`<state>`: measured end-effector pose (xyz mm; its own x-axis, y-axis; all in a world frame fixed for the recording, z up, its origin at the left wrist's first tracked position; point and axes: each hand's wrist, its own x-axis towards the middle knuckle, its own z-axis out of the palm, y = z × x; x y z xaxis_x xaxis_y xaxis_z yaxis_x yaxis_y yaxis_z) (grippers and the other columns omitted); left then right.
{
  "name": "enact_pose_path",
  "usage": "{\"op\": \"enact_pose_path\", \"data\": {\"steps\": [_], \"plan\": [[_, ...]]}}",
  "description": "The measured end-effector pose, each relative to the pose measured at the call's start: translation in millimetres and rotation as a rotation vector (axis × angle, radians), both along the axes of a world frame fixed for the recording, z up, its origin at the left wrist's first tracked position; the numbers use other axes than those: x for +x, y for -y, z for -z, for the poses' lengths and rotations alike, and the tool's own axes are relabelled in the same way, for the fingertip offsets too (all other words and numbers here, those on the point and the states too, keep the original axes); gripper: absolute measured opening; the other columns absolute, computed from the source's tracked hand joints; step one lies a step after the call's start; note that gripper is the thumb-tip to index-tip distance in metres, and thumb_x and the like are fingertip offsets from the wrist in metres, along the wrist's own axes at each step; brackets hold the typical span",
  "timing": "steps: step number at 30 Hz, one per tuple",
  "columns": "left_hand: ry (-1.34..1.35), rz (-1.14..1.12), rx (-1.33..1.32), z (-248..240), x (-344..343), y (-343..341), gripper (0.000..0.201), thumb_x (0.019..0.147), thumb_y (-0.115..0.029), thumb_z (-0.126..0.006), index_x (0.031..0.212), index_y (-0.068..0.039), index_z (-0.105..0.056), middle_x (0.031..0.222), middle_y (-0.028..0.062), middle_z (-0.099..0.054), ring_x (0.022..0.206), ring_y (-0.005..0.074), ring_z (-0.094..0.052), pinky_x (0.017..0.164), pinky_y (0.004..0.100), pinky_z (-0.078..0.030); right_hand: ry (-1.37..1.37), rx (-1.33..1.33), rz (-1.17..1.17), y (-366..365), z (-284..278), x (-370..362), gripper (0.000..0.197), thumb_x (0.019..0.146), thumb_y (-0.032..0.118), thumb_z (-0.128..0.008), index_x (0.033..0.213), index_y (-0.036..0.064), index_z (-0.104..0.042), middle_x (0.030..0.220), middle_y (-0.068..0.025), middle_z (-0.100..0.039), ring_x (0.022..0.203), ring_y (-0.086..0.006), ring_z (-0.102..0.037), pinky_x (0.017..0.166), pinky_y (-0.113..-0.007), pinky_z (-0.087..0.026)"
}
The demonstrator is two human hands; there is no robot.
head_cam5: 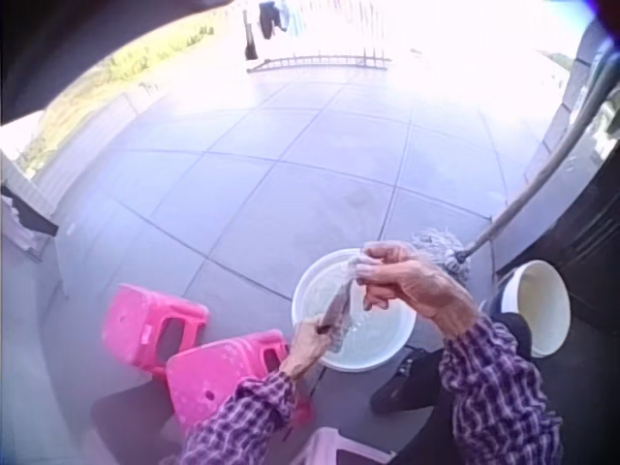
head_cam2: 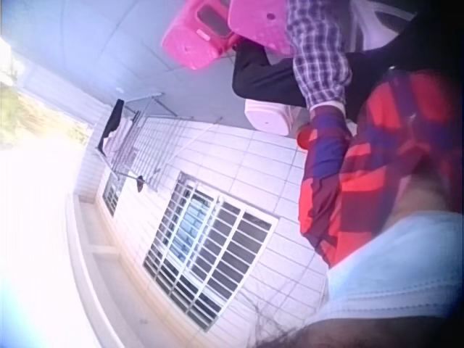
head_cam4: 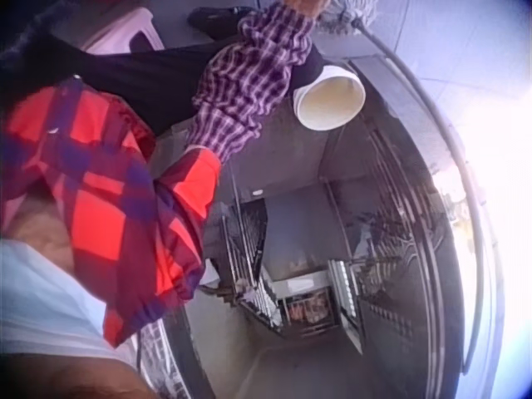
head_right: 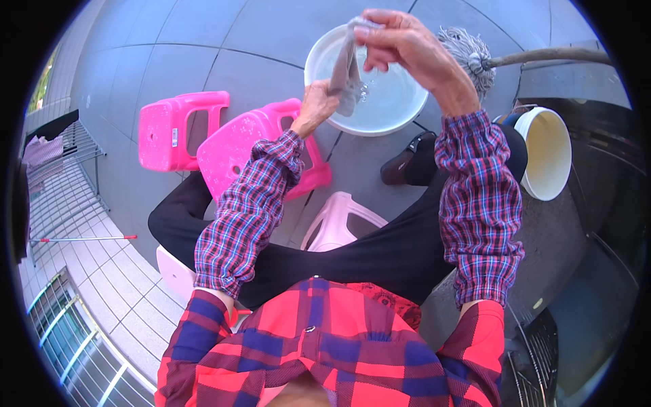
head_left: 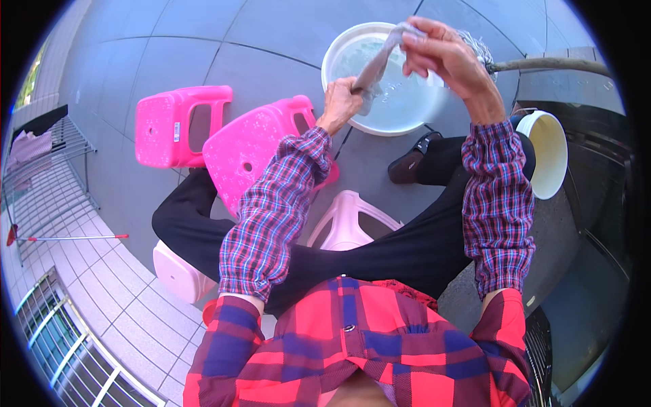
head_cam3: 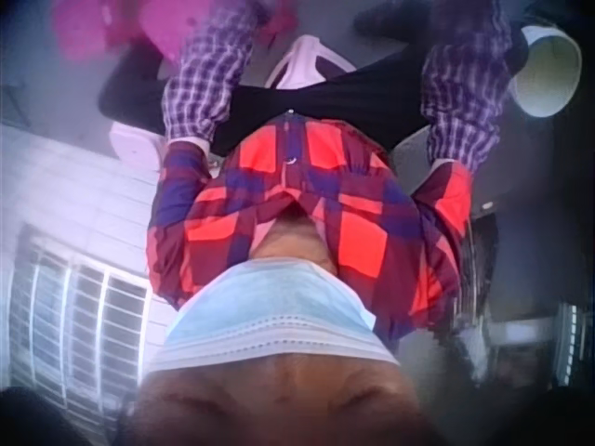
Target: The person wipes pink plastic stools with a cloth, rinsing the cloth in a bucket of water between cleaning different areas of the stools.
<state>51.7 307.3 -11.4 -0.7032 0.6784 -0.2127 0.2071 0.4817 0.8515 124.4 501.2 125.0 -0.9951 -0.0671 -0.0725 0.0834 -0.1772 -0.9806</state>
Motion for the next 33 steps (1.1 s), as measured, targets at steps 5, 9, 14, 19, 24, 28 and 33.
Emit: {"op": "enact_pose_path", "data": {"steps": [5, 9, 14, 19, 24, 28, 33], "plan": [[-0.010, -0.193, 0.152, -19, -4, -23, 0.044, 0.069, -0.002, -0.054, 0.113, 0.000, -0.058, 0.066, 0.0160, -0.060, 0.065, 0.0166, -0.062, 0.063, 0.0295, -0.050, 0.252, 0.854, 0.346, -83, 85, 9, 0.051, 0.079, 0.023, -0.061, 0.124, 0.0070, -0.041, 0.093, -0.0165, -0.063, 0.072, -0.0267, -0.063, 0.062, -0.038, -0.053], [0.268, -0.363, 0.474, -51, 2, -26, 0.029, 0.082, 0.000, -0.052, 0.109, 0.002, -0.059, 0.078, 0.0041, -0.064, 0.064, 0.0057, -0.055, 0.054, 0.0182, -0.043, 0.496, 0.666, 0.115, 5, 57, 0, 0.046, 0.080, 0.017, -0.058, 0.120, 0.0028, -0.043, 0.089, -0.0151, -0.061, 0.073, -0.0209, -0.063, 0.056, -0.030, -0.053], [0.312, -0.321, 0.493, -42, 23, -28, 0.052, 0.075, -0.005, -0.061, 0.124, 0.001, -0.046, 0.083, 0.0057, -0.056, 0.072, 0.0109, -0.053, 0.060, 0.0246, -0.045, 0.487, 0.109, 0.252, 28, 122, -10, 0.028, 0.084, 0.008, -0.049, 0.112, 0.0057, -0.055, 0.092, -0.0063, -0.061, 0.082, -0.0136, -0.061, 0.080, -0.028, -0.051], [0.578, -0.339, 0.527, -7, 56, -20, 0.081, 0.074, -0.008, -0.060, 0.140, 0.005, -0.014, 0.135, 0.0255, -0.033, 0.127, 0.0286, -0.034, 0.102, 0.0347, -0.032, 0.411, 0.991, 0.337, 5, 181, 7, 0.027, 0.079, 0.014, -0.048, 0.102, 0.0068, -0.061, 0.078, -0.0164, -0.063, 0.065, -0.0257, -0.063, 0.059, -0.038, -0.047], [0.650, -0.479, 0.357, -8, 54, -11, 0.080, 0.079, -0.019, -0.057, 0.142, -0.002, -0.011, 0.143, 0.0233, -0.020, 0.133, 0.0314, -0.020, 0.107, 0.0381, -0.024, 0.303, 1.022, 0.250, 9, 246, 19, 0.032, 0.079, 0.018, -0.053, 0.107, 0.0024, -0.054, 0.089, -0.0241, -0.063, 0.087, -0.0399, -0.060, 0.077, -0.044, -0.044], [0.753, -0.530, 0.381, -17, 48, -24, 0.074, 0.084, -0.020, -0.051, 0.142, -0.003, -0.009, 0.144, 0.0222, -0.018, 0.134, 0.0309, -0.019, 0.107, 0.0383, -0.022, 0.612, 1.204, -0.002, -31, 286, 28, 0.032, 0.074, 0.011, -0.056, 0.102, -0.0030, -0.055, 0.092, -0.0237, -0.062, 0.086, -0.0402, -0.061, 0.075, -0.046, -0.046], [0.764, -0.708, 0.393, 12, 46, -45, 0.071, 0.090, -0.029, -0.044, 0.142, -0.003, -0.003, 0.146, 0.0209, -0.011, 0.136, 0.0316, -0.015, 0.110, 0.0385, -0.018, 0.771, 0.305, 0.249, -32, 241, 2, 0.028, 0.078, 0.010, -0.052, 0.105, 0.0033, -0.055, 0.089, -0.0053, -0.061, 0.080, -0.0196, -0.061, 0.070, -0.034, -0.049]]}}
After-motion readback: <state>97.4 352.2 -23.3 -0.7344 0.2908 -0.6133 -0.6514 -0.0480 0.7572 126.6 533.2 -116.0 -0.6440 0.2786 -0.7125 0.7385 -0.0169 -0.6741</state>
